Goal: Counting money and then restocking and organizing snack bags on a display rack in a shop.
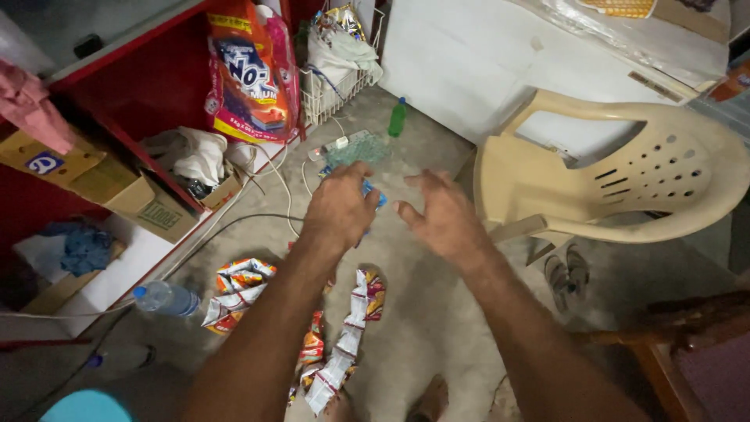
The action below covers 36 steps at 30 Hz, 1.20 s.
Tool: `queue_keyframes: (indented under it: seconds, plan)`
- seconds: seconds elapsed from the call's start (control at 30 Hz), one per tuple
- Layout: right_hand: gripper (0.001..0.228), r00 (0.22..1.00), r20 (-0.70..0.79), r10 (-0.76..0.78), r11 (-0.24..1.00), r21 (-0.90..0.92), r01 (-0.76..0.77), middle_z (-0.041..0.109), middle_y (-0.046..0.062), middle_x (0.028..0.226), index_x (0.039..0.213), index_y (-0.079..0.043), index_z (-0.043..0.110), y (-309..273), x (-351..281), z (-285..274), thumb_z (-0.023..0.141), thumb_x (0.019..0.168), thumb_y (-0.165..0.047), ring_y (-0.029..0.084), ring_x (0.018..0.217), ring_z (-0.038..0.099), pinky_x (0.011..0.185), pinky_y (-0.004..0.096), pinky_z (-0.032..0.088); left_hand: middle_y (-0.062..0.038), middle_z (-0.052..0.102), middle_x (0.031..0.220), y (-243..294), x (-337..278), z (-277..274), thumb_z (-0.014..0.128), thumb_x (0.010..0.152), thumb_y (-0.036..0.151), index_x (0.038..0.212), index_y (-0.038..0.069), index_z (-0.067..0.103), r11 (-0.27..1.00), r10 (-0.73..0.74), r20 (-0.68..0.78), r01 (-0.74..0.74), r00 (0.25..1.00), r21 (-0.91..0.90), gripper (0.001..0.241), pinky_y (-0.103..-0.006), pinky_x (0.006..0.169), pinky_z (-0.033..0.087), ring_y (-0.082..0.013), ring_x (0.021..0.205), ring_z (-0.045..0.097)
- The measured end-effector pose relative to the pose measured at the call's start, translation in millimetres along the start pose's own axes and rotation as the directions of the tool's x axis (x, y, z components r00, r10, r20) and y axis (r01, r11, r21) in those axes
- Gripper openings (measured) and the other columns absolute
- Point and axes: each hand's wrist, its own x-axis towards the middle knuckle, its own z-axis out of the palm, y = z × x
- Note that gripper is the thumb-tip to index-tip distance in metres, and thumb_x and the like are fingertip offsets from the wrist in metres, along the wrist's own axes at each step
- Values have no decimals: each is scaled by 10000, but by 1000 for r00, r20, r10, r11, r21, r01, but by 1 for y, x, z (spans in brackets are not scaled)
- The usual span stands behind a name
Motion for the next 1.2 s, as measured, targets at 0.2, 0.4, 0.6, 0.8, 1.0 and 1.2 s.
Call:
queue_keyframes:
  seconds: [0.2,0.4,0.6,0.8,1.0,1.2]
  plan:
    - [489,997,57,47,994,97,-52,698,235,1180,1261,-40,666,-43,3,-9,787,867,-302,391,1041,694,885,447,548,-215,686,1147,-21,-13,-8,705,875,236,1176,70,667,1000,10,-8,-10,1000,-3,345,-489,922,531,-407,1039,676]
    - [519,953,205,221,966,87,-243,706,202,1139,1305,-119,644,-63,1,1,773,827,-273,365,941,726,846,433,568,-217,696,1129,-35,-25,-22,705,881,232,1140,71,682,997,38,-25,-37,999,61,305,-500,937,525,-416,1054,669]
    - [457,996,46,-79,990,125,73,689,233,1226,1251,-66,674,-63,-8,18,799,840,-220,409,1130,658,947,452,534,-205,680,1187,-37,-43,-42,698,886,234,1162,96,680,998,-42,-20,43,999,52,309,-495,950,522,-407,1075,665]
    - [493,998,56,-36,994,107,30,661,253,1255,1264,-28,652,-81,-14,16,799,832,-217,414,1178,634,1002,454,513,-202,675,1176,-44,-59,-49,717,875,241,1153,92,679,993,-5,-9,6,1000,117,318,-483,982,513,-398,1105,649]
    - [804,999,36,-27,977,210,19,599,293,1288,1488,-19,422,-114,-40,-7,801,796,-174,442,1186,585,983,487,466,-197,661,1172,-33,-89,-61,716,857,207,1172,98,677,994,-30,-17,31,999,101,335,-494,945,514,-403,1065,652]
    - [729,994,91,67,988,130,-79,616,282,1269,1449,-30,468,-128,-86,-9,803,826,-207,433,1200,589,1014,486,479,-213,687,1130,-37,-136,-57,734,835,187,1128,66,690,989,98,-60,-90,993,117,320,-494,919,529,-409,1041,669]
